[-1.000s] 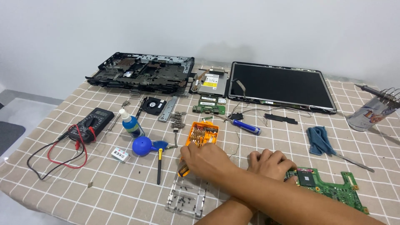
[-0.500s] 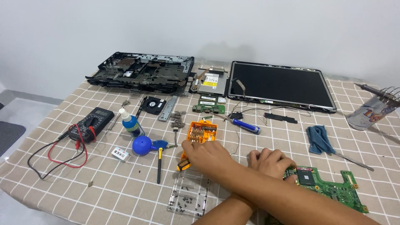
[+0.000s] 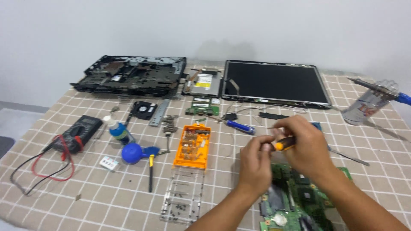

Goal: Removing a CPU from a laptop motherboard by unlocking the socket with a screwdriver and lifting the chip.

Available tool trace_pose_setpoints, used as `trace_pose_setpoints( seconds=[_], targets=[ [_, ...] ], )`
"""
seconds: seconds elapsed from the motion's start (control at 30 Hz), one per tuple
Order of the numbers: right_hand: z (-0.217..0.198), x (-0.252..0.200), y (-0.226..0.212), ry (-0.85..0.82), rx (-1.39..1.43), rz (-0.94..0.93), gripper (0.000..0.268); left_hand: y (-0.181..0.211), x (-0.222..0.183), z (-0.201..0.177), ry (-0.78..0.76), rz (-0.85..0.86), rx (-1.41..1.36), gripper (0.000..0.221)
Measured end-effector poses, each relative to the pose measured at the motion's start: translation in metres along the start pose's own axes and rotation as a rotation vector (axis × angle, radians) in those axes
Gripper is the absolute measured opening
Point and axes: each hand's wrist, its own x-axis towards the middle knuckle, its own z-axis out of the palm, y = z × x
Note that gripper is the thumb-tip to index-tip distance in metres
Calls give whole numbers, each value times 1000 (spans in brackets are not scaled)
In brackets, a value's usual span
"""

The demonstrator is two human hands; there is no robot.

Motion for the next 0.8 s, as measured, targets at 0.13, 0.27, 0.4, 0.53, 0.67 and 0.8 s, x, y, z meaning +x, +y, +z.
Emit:
trace_pose_setpoints(
  seconds=[0.13,0.27,0.4,0.53,0.67,0.8],
  targets=[
    [-23,-32,36,54,-61,94,2,12,-4,-2,-134,-51,-156,32],
    [-31,-56,51,19,-138,97,10,11,-7,2,-397,35,38,51],
    [-27,-64,45,64,-176,-3,22,17,-11,8,-491,189,125,44],
    [-24,-67,47,62,-155,-40,18,7,-14,16,-477,255,129,24],
    [-31,-61,61,52,3,-25,9,-10,-18,19,-390,58,116,23],
    [-47,-53,73,-28,205,434,8,-8,-13,16,-301,-219,74,24]
  ],
)
